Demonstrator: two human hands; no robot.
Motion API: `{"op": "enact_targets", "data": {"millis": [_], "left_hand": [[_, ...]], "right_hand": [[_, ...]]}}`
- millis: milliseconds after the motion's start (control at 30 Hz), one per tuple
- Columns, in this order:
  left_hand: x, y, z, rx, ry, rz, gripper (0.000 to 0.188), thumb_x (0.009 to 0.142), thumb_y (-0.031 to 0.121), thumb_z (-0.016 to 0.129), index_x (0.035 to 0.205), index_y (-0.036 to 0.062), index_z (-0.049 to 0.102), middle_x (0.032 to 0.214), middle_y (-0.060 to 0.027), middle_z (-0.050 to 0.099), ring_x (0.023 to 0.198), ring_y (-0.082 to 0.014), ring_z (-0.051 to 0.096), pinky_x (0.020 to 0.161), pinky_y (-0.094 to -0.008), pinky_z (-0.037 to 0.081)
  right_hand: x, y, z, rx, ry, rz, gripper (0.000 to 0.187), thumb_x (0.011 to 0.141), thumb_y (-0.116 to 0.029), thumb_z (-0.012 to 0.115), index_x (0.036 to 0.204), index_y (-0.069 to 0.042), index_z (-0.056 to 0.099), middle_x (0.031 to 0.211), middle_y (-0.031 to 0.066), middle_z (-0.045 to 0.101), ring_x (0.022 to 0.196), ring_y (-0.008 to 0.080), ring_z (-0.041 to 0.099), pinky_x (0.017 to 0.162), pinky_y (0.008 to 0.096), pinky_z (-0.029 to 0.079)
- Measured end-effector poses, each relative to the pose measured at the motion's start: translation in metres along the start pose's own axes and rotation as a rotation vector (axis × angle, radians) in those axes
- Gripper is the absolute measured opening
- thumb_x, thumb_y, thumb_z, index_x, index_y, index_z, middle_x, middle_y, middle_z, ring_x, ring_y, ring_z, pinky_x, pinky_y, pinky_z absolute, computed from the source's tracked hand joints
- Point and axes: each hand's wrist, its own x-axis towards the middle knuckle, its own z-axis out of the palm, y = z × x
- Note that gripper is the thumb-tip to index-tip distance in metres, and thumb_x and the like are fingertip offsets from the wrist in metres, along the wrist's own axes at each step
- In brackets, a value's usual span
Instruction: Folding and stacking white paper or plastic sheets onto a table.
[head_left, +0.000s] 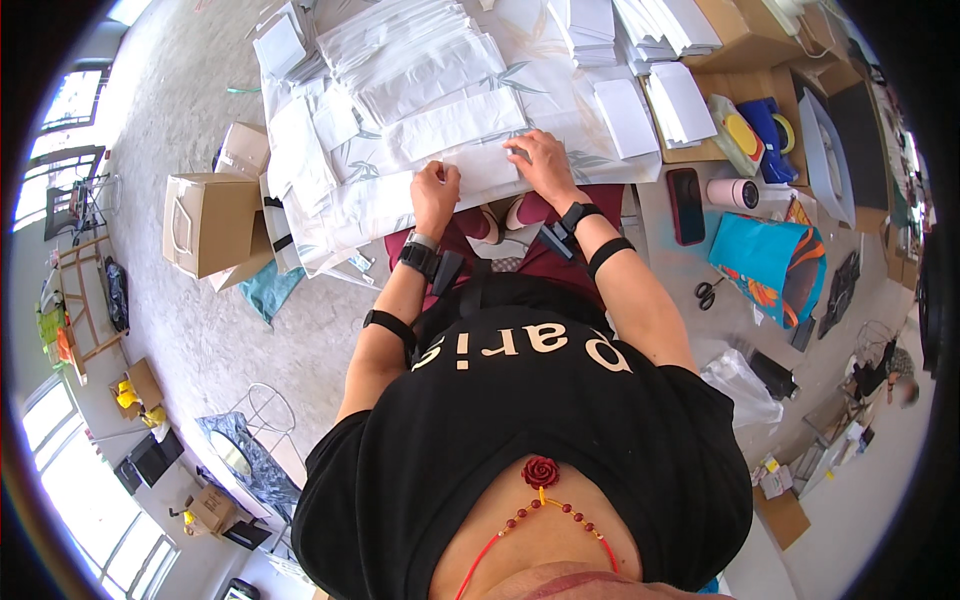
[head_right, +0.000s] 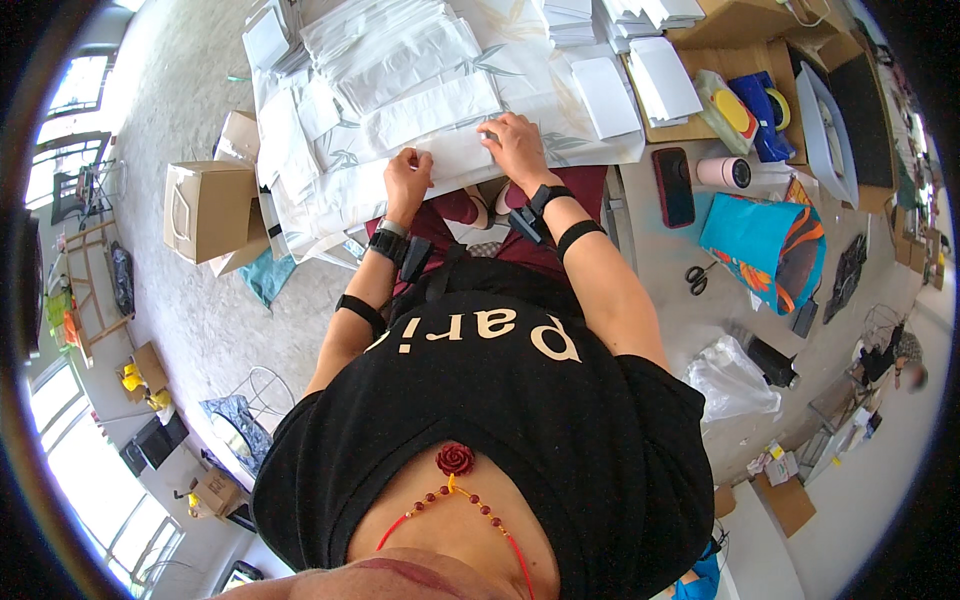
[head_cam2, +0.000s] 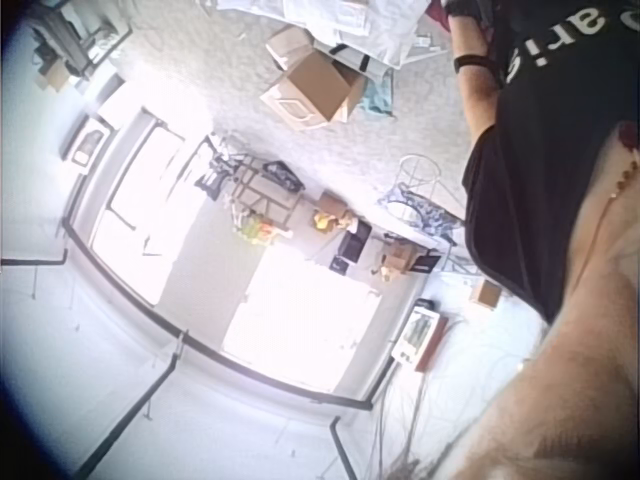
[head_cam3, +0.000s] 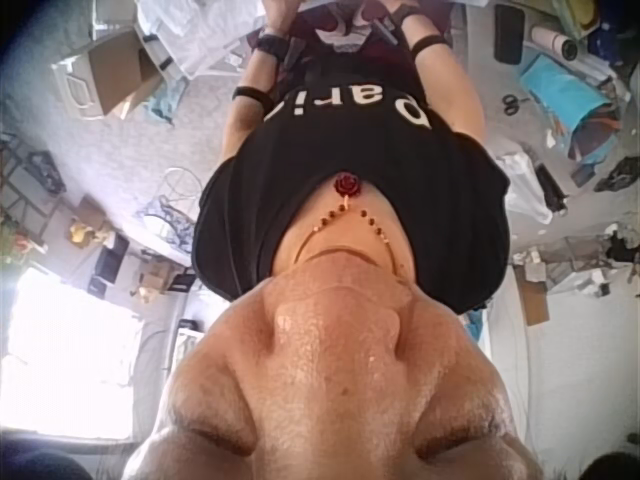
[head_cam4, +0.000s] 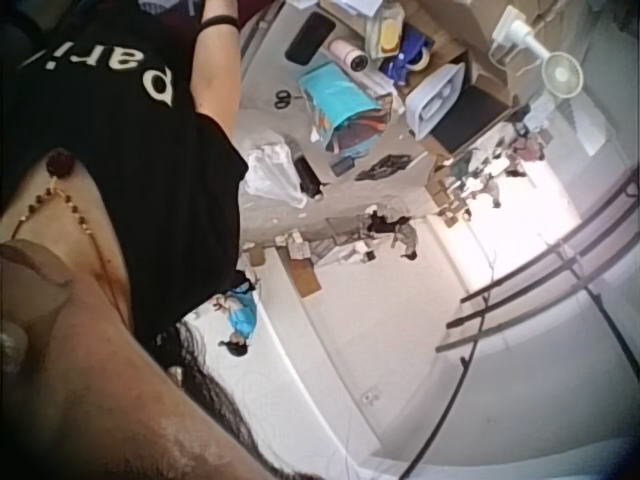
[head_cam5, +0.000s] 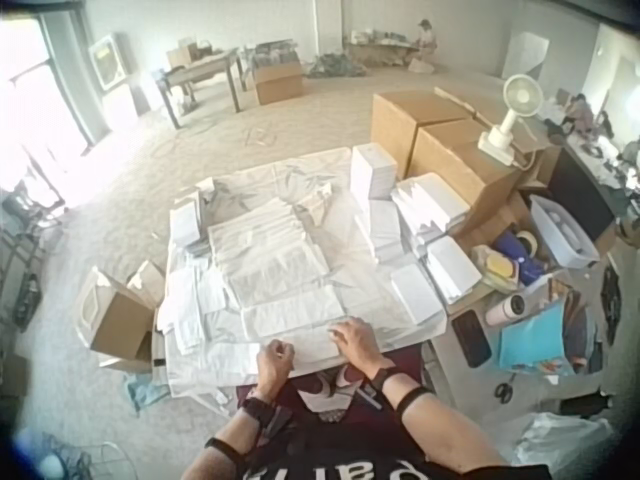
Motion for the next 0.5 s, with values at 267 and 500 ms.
{"op": "enact_targets", "data": {"millis": [267,500], "left_hand": [[0.007,-0.014,0.001,0.161,0.014,0.038,0.028,0.087,0.024,0.068,0.081,-0.0033,0.068,0.072,-0.0205,0.07,0.069,-0.0365,0.071,0.069,-0.0443,0.055],[-0.004,-0.012,-0.02,0.223,0.028,0.026,0.027,0.085,0.026,0.071,0.083,-0.001,0.071,0.076,-0.0185,0.072,0.073,-0.0364,0.072,0.07,-0.0439,0.055]], "right_hand": [[-0.002,0.003,-0.005,-0.04,-0.082,-0.025,0.033,0.083,-0.021,0.081,0.115,-0.02,0.076,0.106,0.0059,0.064,0.105,0.0282,0.061,0.092,0.0436,0.048],[-0.002,0.009,-0.016,-0.025,-0.195,-0.073,0.047,0.079,-0.026,0.085,0.125,-0.025,0.075,0.105,0.0073,0.06,0.102,0.0278,0.06,0.093,0.0422,0.05]]}}
